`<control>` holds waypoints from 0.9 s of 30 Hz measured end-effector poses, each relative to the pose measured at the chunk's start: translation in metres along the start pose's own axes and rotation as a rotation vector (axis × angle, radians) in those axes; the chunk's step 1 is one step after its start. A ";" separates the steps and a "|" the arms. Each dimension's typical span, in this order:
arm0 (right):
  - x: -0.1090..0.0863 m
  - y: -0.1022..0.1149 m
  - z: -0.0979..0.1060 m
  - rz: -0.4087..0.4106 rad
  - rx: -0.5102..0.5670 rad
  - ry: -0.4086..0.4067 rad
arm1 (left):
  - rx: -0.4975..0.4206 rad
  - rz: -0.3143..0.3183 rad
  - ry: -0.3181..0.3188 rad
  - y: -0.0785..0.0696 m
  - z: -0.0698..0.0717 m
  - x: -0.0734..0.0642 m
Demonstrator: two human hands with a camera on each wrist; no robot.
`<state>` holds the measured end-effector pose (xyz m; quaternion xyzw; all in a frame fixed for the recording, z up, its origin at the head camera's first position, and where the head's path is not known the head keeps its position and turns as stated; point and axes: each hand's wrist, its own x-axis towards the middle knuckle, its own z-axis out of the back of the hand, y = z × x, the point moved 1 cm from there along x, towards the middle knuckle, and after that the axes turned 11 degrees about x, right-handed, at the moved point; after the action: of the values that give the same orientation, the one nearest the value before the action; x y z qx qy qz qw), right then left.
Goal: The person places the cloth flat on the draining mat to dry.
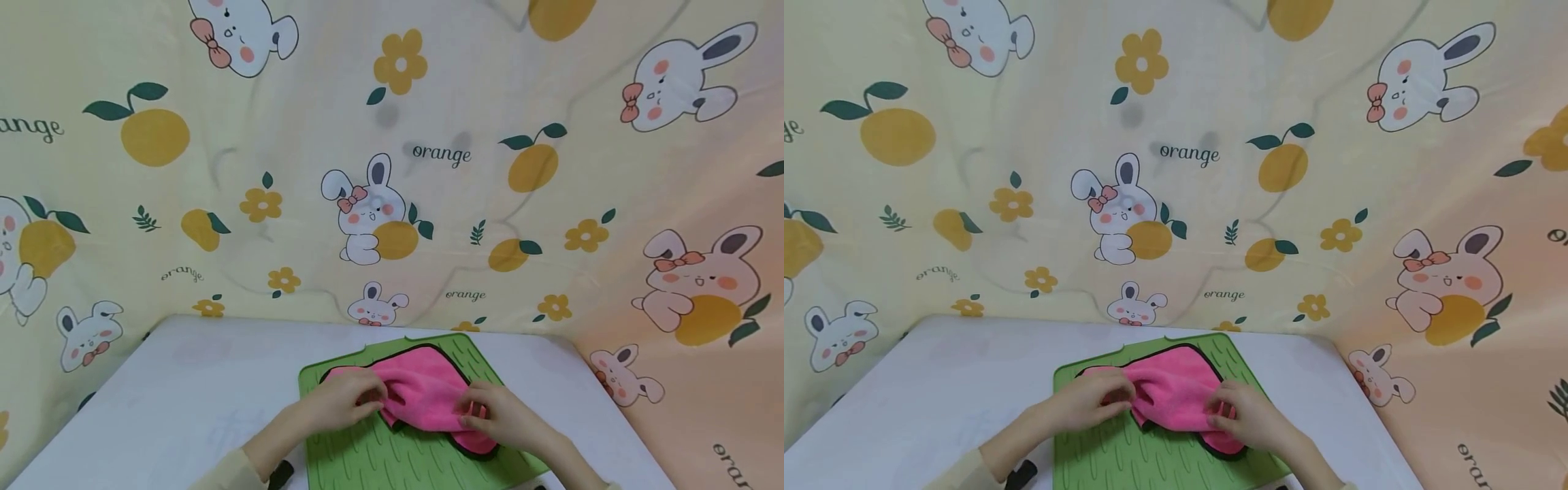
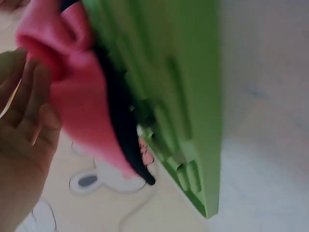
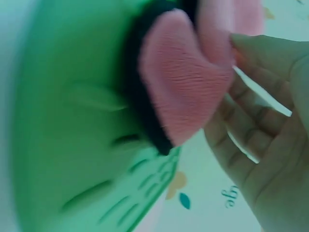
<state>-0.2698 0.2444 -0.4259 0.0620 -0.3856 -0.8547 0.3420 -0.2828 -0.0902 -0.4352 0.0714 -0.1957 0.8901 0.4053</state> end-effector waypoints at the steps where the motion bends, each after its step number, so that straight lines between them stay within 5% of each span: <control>1: -0.002 -0.001 -0.001 0.012 -0.021 0.003 | 0.027 -0.017 0.001 -0.001 -0.002 0.001; 6: -0.009 -0.010 -0.008 0.079 -0.127 0.026 | 0.159 -0.056 0.049 0.002 -0.009 0.006; 11: -0.012 -0.017 -0.013 0.063 -0.196 0.062 | 0.242 -0.082 0.118 0.009 -0.017 0.012; 27: -0.013 -0.016 -0.014 0.133 -0.228 0.077 | 0.314 -0.105 0.134 0.015 -0.029 0.025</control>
<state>-0.2630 0.2516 -0.4491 0.0296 -0.2759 -0.8654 0.4171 -0.3092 -0.0701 -0.4589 0.0842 -0.0230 0.8903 0.4470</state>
